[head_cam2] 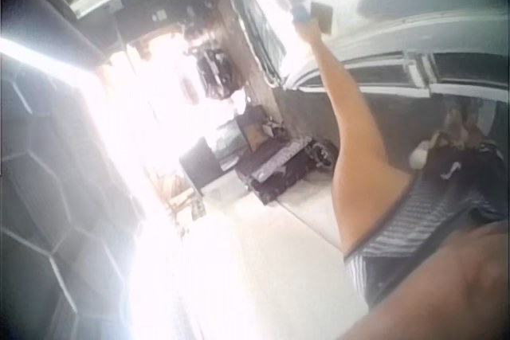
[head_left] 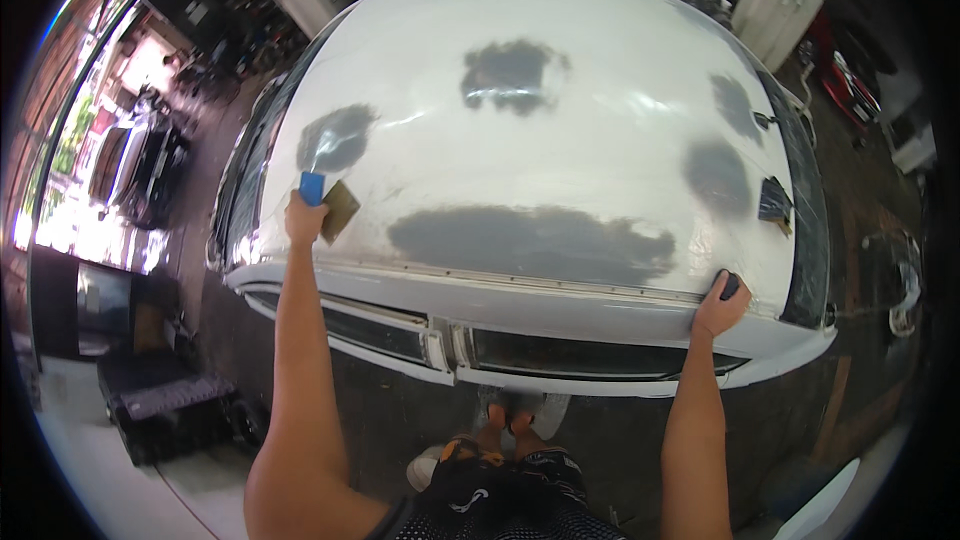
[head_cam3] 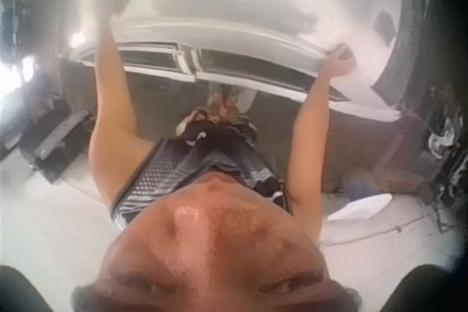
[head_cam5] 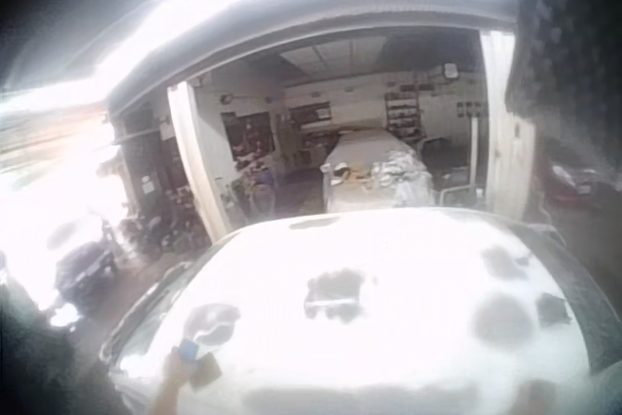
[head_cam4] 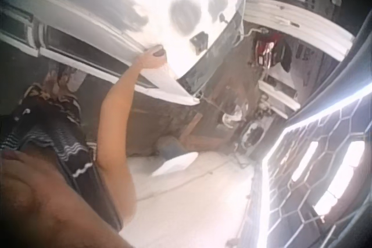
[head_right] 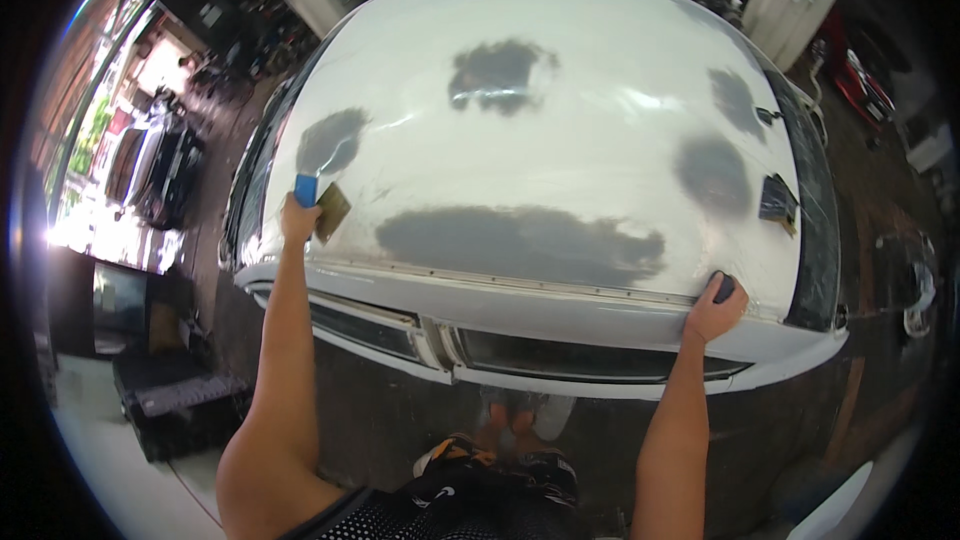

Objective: The person sands the hood of a white car using a sanding block and a cloth. They repeatedly rub the surface, occasionally dipping the cloth into a bucket of water. The person switches between different sanding blocks and continues sanding various areas of the hood.

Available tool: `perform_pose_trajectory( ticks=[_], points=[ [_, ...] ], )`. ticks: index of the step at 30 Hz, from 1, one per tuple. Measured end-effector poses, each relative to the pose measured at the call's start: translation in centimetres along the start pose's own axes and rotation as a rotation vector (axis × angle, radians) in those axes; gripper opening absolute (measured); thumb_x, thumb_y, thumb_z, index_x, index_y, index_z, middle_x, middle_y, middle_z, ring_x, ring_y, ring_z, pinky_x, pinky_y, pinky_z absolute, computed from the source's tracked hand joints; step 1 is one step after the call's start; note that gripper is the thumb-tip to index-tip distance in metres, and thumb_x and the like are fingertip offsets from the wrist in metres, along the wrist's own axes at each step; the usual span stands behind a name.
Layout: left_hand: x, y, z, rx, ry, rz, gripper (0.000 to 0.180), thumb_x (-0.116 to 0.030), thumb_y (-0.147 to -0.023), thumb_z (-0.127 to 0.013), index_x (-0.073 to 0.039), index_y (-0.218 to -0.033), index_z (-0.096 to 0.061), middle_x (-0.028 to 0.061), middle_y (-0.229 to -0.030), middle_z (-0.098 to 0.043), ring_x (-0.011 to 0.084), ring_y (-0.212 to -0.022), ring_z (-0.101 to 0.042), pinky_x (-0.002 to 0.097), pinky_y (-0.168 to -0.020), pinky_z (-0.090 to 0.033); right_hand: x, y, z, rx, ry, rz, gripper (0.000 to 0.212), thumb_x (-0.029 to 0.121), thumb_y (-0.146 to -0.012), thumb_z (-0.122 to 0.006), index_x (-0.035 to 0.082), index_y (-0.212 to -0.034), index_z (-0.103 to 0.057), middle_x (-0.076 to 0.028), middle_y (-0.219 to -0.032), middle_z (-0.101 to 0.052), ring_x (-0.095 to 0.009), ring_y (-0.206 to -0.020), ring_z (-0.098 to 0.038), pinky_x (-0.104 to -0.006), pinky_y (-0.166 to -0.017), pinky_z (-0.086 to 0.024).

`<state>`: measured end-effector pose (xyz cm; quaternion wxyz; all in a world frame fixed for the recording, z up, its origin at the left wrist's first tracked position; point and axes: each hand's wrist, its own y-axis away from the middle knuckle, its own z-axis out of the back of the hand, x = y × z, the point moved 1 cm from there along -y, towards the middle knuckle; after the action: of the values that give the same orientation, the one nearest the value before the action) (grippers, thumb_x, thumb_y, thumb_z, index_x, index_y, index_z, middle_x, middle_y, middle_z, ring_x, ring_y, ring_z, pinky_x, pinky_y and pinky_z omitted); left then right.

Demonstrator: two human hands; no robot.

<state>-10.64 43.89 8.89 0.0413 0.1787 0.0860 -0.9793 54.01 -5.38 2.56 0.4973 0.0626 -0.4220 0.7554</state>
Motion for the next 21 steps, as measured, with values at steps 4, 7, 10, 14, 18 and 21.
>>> perform_pose_trajectory(
  ticks=[4,7,10,14,18,21],
  points=[
    [-0.1,0.8,0.5,0.045,-0.047,0.026,0.052,-0.024,-0.072,-0.078,0.001,-0.113,-0.059,0.0276,-0.105,-0.073,0.0488,-0.103,-0.070,0.0550,-0.092,-0.056,0.7,0.4,0.0,0.003,-0.013,-0.008,0.032,0.030,-0.096,-0.074,0.001,-0.112,-0.070,-0.018,-0.109,-0.068,-0.040,-0.102,-0.064,-0.0500,-0.092,-0.050],
    [-1.4,2.2,1.3,0.003,-0.041,0.021,0.052,-0.025,-0.072,-0.078,0.002,-0.113,-0.060,0.0267,-0.103,-0.073,0.0476,-0.099,-0.071,0.0531,-0.090,-0.056,1.4,0.8,0.0,0.001,-0.015,-0.034,0.032,0.030,-0.096,-0.074,0.003,-0.112,-0.069,-0.017,-0.111,-0.068,-0.040,-0.103,-0.064,-0.0514,-0.092,-0.050],
    [-6.0,3.7,2.4,0.020,0.099,-0.020,0.050,-0.025,-0.072,-0.077,0.002,-0.111,-0.061,0.0242,-0.097,-0.073,0.0417,-0.091,-0.073,0.0485,-0.083,-0.057,2.2,1.0,0.2,0.020,-0.005,-0.062,0.032,0.029,-0.095,-0.074,0.003,-0.112,-0.068,-0.016,-0.111,-0.068,-0.040,-0.104,-0.063,-0.0518,-0.091,-0.050],
    [-21.5,12.5,3.2,0.194,0.495,-0.285,0.041,-0.025,-0.075,-0.076,0.002,-0.103,-0.063,0.0177,-0.089,-0.071,0.0257,-0.081,-0.070,0.0407,-0.072,-0.056,1.8,0.8,0.9,0.012,0.019,-0.091,0.031,0.028,-0.094,-0.074,0.003,-0.112,-0.068,-0.017,-0.111,-0.068,-0.040,-0.105,-0.063,-0.0519,-0.091,-0.050],
    [-37.2,21.9,-0.3,0.503,0.716,-0.461,0.041,-0.022,-0.074,-0.077,0.003,-0.105,-0.064,0.0132,-0.086,-0.069,0.0212,-0.079,-0.066,0.0374,-0.070,-0.054,1.8,0.7,0.2,-0.049,-0.087,-0.062,0.028,0.025,-0.091,-0.076,0.003,-0.108,-0.068,-0.018,-0.105,-0.068,-0.040,-0.099,-0.064,-0.0508,-0.088,-0.049],
    [-48.8,30.3,-4.7,0.854,0.934,-0.503,0.038,-0.017,-0.074,-0.078,0.002,-0.105,-0.066,0.0047,-0.085,-0.063,0.0151,-0.074,-0.058,0.0340,-0.066,-0.050,1.7,0.5,0.2,-0.003,-0.073,-0.072,0.031,0.028,-0.091,-0.075,0.005,-0.110,-0.067,-0.016,-0.107,-0.067,-0.040,-0.103,-0.062,-0.0517,-0.091,-0.048]
  ],
)
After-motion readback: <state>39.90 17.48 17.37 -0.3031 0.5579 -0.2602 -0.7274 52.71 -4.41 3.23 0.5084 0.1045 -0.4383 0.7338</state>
